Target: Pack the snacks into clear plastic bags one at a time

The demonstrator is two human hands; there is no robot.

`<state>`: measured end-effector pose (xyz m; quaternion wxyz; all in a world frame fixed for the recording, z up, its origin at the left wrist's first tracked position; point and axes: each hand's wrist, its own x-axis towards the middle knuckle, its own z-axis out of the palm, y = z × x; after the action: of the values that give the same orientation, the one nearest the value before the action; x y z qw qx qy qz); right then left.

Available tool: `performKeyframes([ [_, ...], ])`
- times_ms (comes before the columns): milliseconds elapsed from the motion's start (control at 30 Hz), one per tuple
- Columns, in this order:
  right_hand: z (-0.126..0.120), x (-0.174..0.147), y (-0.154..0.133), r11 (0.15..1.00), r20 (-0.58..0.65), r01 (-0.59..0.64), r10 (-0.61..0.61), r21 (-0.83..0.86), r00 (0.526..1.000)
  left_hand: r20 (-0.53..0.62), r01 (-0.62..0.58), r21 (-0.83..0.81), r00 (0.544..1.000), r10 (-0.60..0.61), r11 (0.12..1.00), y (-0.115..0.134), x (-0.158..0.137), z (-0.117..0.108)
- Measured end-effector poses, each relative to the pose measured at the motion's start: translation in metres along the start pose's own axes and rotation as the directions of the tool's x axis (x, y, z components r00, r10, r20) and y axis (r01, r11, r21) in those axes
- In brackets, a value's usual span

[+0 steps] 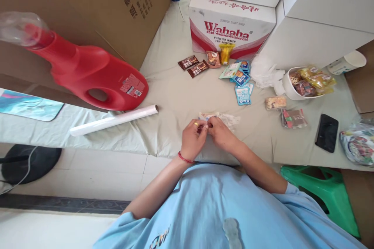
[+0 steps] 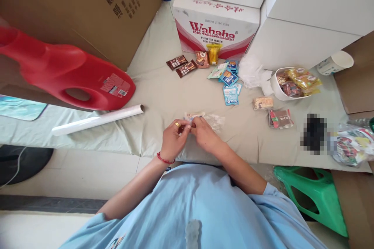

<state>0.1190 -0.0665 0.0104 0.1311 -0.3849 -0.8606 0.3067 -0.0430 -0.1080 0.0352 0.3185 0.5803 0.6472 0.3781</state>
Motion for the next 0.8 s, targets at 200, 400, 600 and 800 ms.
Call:
performKeyframes([
  [200, -0.029, -0.024, 0.016, 0.924, -0.011, 0.098, -0.101, 0.370, 0.995, 0.172, -0.265, 0.135, 0.955, 0.241, 0.955, -0.003, -0.013, 0.021],
  [400, -0.032, -0.038, 0.046, 0.917, -0.444, -0.341, 0.398, 0.205, 0.803, 0.312, -0.327, 0.522, 0.933, 0.180, 0.788, -0.006, -0.023, 0.035],
  [600, -0.021, -0.043, 0.053, 0.915, -0.435, -0.402, 0.363, 0.003, 0.824, 0.356, -0.350, 0.624, 0.923, 0.144, 0.698, -0.001, -0.023, 0.040],
  [800, -0.047, -0.022, 0.011, 0.922, -0.310, -0.384, 0.383, 0.060, 0.870, 0.384, -0.417, 0.651, 0.902, 0.199, 0.634, -0.002, -0.018, 0.041],
])
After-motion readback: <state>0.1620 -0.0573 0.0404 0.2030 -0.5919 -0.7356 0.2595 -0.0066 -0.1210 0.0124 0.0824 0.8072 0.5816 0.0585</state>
